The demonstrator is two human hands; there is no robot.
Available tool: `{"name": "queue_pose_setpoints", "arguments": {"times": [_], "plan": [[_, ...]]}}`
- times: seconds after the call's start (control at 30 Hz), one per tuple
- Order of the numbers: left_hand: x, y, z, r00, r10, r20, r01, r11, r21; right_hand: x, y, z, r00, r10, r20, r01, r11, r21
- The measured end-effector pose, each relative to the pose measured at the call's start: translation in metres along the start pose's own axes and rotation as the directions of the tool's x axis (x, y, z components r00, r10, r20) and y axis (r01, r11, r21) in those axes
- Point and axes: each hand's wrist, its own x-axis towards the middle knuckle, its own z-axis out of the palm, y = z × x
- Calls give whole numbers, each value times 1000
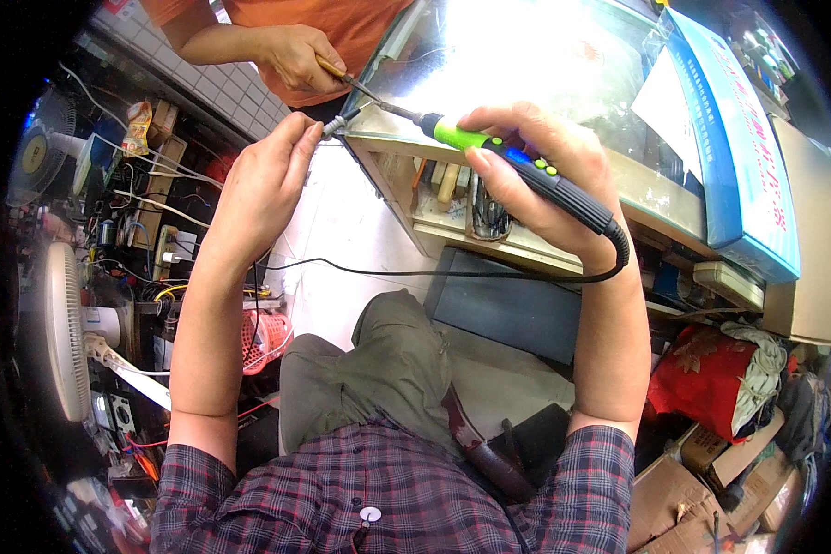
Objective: The person uses a soldering iron to heat and join a small wire or connector while seated on the floor. They hold the wire with one hand and apply the soldering iron with the other, repeating the process on different sections.
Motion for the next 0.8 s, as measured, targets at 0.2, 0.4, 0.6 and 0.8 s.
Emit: {"name": "queue_pose_setpoints", "arguments": {"times": [0.2, 0.4, 0.6, 0.8], "plan": [[-1, 1, 0, 1000, -3, -1, 3, 1000, -5, 0, -4, 4, 1000, 6, 15, -6, 1000, -20], [-2, 1, -1, 1000, -9, 6, 9, 1000, -3, 1, -7, 3, 999, -12, 44, 15, 998, -68], [-2, 1, 0, 1000, -3, 3, 3, 1000, -2, 1, -8, 1, 998, -16, 54, 21, 995, -94], [-2, 3, -1, 1000, -10, 5, 10, 1000, -3, 0, -6, -3, 997, -35, 70, 42, 995, -96]]}}
